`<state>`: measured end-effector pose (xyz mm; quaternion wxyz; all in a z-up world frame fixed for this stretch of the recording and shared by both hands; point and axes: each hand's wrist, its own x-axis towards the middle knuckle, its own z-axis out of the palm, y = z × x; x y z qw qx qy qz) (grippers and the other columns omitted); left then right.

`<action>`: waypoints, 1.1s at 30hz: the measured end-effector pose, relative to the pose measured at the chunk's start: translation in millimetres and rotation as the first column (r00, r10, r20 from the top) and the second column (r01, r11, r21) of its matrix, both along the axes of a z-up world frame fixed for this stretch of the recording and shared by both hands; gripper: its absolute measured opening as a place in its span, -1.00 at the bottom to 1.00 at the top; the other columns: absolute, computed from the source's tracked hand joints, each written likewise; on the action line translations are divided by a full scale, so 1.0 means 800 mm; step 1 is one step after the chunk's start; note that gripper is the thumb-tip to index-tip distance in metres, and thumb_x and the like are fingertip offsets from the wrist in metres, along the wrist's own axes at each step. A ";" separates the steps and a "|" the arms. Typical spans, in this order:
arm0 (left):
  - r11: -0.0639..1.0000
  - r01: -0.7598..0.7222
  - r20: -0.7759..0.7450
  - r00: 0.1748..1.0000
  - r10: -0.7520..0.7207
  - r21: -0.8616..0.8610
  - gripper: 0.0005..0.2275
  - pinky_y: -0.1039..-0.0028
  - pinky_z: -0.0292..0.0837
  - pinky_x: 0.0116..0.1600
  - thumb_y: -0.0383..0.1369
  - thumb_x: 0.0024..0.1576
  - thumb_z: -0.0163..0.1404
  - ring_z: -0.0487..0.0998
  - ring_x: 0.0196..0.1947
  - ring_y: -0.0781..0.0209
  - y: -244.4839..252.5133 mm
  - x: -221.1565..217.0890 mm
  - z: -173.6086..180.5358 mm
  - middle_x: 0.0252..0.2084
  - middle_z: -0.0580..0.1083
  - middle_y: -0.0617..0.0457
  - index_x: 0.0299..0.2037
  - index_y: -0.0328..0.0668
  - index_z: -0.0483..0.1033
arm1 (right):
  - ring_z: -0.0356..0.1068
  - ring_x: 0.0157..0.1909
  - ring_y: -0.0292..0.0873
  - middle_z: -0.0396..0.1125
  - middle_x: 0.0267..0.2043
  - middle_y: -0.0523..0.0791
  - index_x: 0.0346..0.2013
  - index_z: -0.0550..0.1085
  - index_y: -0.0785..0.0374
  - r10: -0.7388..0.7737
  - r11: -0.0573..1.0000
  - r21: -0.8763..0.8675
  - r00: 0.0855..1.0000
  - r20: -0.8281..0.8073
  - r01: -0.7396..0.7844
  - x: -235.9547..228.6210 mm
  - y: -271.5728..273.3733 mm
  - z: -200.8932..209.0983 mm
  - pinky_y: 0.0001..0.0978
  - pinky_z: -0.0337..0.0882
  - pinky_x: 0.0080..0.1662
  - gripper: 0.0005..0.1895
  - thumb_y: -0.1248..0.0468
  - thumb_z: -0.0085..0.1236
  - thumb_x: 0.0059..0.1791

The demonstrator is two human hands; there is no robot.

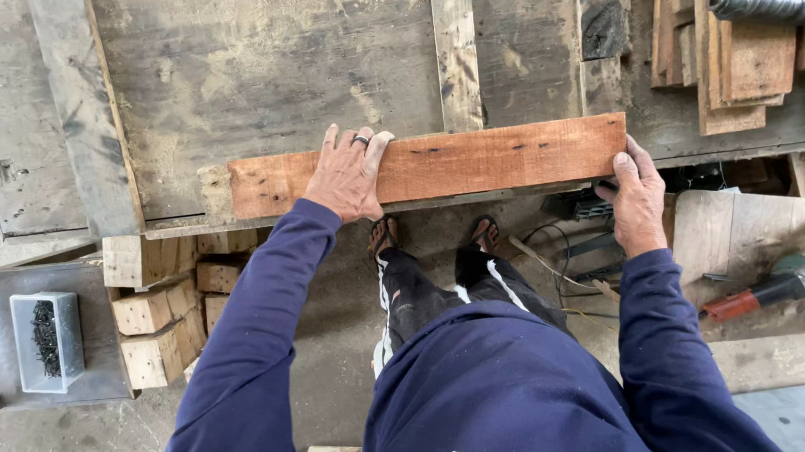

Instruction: The person hammers nails into a long wooden plank and then into a smaller wooden block using a claw hammer. They repeatedly pick up nails from a container, position them on the wood, and drive them in with the hammer.

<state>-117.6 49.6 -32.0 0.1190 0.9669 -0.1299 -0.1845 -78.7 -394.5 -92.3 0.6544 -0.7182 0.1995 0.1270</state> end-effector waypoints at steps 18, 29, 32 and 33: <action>0.988 -0.117 0.075 0.989 0.124 -0.100 0.20 -0.37 -0.21 0.36 0.09 -0.50 0.45 -0.04 0.46 -0.30 -0.086 0.006 0.043 0.43 0.10 -0.25 0.42 -0.17 0.13 | 0.28 -0.13 -0.41 0.39 0.09 -0.20 0.36 0.43 0.30 -0.006 1.000 0.021 0.998 0.057 0.005 -0.010 0.002 -0.001 -0.56 0.34 -0.10 -0.50 0.23 0.16 0.13; 0.976 0.083 0.184 0.982 -0.046 -0.203 -0.25 -0.09 0.08 0.37 -0.11 -0.19 0.37 0.21 0.34 -0.16 -0.327 0.084 -0.002 0.30 0.26 -0.19 0.19 -0.19 0.32 | 0.39 0.20 -0.07 0.29 0.31 0.01 0.52 0.07 0.16 0.416 0.896 -0.163 0.909 -0.023 -0.414 -0.010 -0.039 0.001 -0.30 0.43 0.17 0.04 0.22 0.35 -0.19; 0.971 0.079 0.196 0.980 -0.034 -0.225 -0.31 0.03 0.16 0.31 -0.19 -0.19 0.36 0.29 0.26 -0.14 -0.327 0.086 -0.004 0.24 0.30 -0.17 0.15 -0.19 0.33 | 0.36 0.23 0.07 0.27 0.31 0.09 0.47 0.09 0.18 0.577 0.737 -0.458 0.816 0.041 -0.498 0.027 -0.032 0.000 -0.18 0.39 0.20 0.11 0.16 0.51 -0.27; 0.974 0.067 0.201 0.979 -0.023 -0.217 -0.32 0.05 0.17 0.30 -0.21 -0.20 0.36 0.30 0.24 -0.13 -0.331 0.085 -0.003 0.22 0.31 -0.16 0.14 -0.19 0.34 | 0.32 0.27 0.13 0.23 0.32 0.13 0.45 0.11 0.20 0.642 0.654 -0.571 0.763 0.074 -0.496 0.037 -0.033 -0.003 -0.13 0.37 0.21 0.14 0.15 0.57 -0.30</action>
